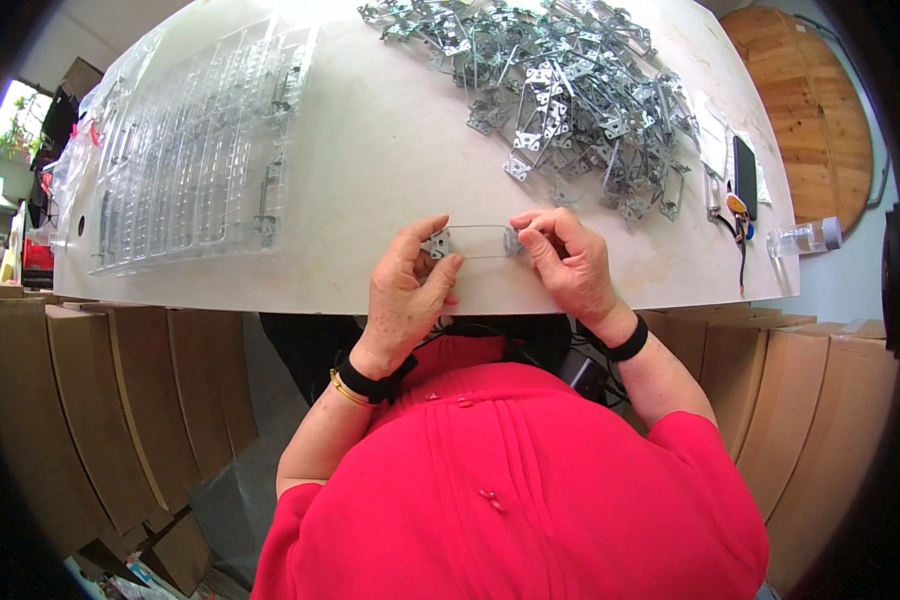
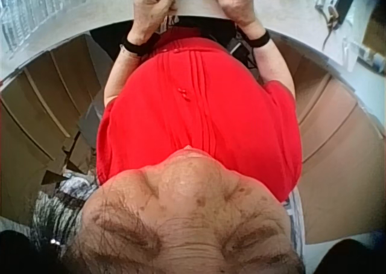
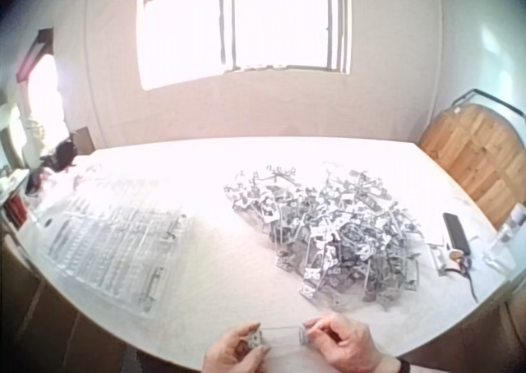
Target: Assembling small metal components and placing the finished units into a plastic storage tray.
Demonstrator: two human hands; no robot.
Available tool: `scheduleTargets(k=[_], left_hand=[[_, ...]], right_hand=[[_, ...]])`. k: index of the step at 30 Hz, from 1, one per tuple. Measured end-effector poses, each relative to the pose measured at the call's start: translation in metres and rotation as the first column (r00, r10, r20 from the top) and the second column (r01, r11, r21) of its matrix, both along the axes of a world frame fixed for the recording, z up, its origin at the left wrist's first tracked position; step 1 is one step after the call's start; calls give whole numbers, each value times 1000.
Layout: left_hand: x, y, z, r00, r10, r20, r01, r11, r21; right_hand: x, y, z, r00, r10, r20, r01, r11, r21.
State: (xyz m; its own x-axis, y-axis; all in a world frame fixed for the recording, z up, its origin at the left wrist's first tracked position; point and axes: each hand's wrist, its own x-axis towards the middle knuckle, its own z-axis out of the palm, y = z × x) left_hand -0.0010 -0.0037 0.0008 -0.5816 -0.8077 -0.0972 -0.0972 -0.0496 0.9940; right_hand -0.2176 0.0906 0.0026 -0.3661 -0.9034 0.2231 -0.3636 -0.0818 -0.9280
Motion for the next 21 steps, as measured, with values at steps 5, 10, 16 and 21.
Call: scheduleTargets(k=[5, 10, 16, 21], left_hand=[[-2, 1, -1, 1000, 22, -10, -22, 1000, 17], [-3, 1, 2, 998, 64, -19, -63, 997, 35], [-4, 1, 4, 998, 63, 8, -63, 997, 48], [-10, 4, 3, 996, 76, 41, -71, 991, -110]], right_hand=[[-3, 2, -2, 994, 10, -106, -8, 1000, 21], [-5, 5, 0, 983, 173, -68, -171, 985, 34], [-6, 3, 9, 954, 284, -95, -283, 959, 17], [-10, -3, 9, 904, 343, -257, -371, 926, -69]])
